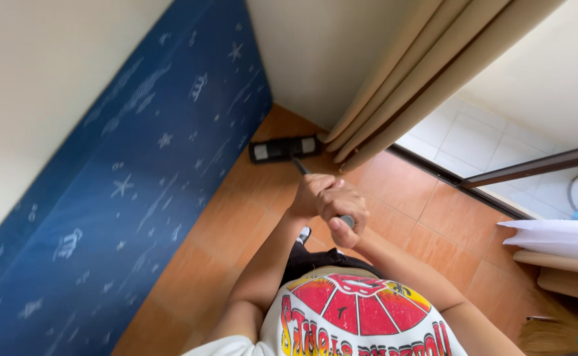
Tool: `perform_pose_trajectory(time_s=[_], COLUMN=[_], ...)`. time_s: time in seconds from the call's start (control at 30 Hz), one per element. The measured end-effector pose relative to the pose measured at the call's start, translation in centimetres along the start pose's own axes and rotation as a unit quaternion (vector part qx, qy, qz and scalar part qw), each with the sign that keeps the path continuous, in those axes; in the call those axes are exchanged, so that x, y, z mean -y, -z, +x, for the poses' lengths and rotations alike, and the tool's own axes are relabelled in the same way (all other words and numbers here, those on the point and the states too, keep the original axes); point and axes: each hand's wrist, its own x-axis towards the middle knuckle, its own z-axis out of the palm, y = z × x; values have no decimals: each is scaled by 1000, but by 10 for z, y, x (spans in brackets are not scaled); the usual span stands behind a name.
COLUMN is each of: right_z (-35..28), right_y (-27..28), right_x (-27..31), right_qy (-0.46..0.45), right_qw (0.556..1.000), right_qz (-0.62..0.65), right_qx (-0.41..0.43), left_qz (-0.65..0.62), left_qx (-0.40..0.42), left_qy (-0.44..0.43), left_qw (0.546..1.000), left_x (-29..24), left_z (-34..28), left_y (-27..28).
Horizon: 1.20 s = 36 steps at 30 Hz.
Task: The person dusts a bed with a feather duster, then switches to a flat mop to clean the tiled floor of a bedroom. They move around furniture, including a bed and a mattress leaning against the wall, to clean the entire area.
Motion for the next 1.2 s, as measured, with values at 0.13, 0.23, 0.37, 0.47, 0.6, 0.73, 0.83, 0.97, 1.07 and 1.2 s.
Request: perform_pose_trajectory(time_s=[0.13, 0.23, 0.37, 0.47, 0.6, 0.73, 0.83, 0.97, 1.07, 1.2], right_z=[1, 0, -5, -16, -42, -72, -93, -129, -152, -167], right_y=[3, 2, -2, -4, -1, -4, -6, -13, -24, -54], right_x=[-4, -6, -9, -13, -20, -19, -10, 6, 20, 25], right_qy=[6, 12, 48, 59, 42, 22, 3, -3, 6, -5], right_qw=[1000, 1000, 998, 998, 999, 999, 998, 994, 989, 986], right_qz=[14, 24, 21, 3, -19, -26, -34, -24, -20, -55], right_qx=[9, 0, -20, -26, 0, 38, 60, 108, 145, 159], left_qz=[3, -22, -31, -23, -9, 27, 30, 38, 43, 26], left_qx=[-7, -11, -36, -41, -58, -67, -83, -84, -65, 11], left_qy=[-11, -2, -17, -39, -50, -56, -35, -1, 18, 28], left_qw=[1000, 1000, 999, 998, 997, 996, 995, 996, 997, 999], left_x=[8, 14, 23, 31, 42, 38, 22, 2, -11, 3], left_z=[5, -1, -11, -17, -34, -54, -74, -111, -142, -177], left_y=[-7, -15, -22, -25, -31, -30, -34, -39, -37, -21])
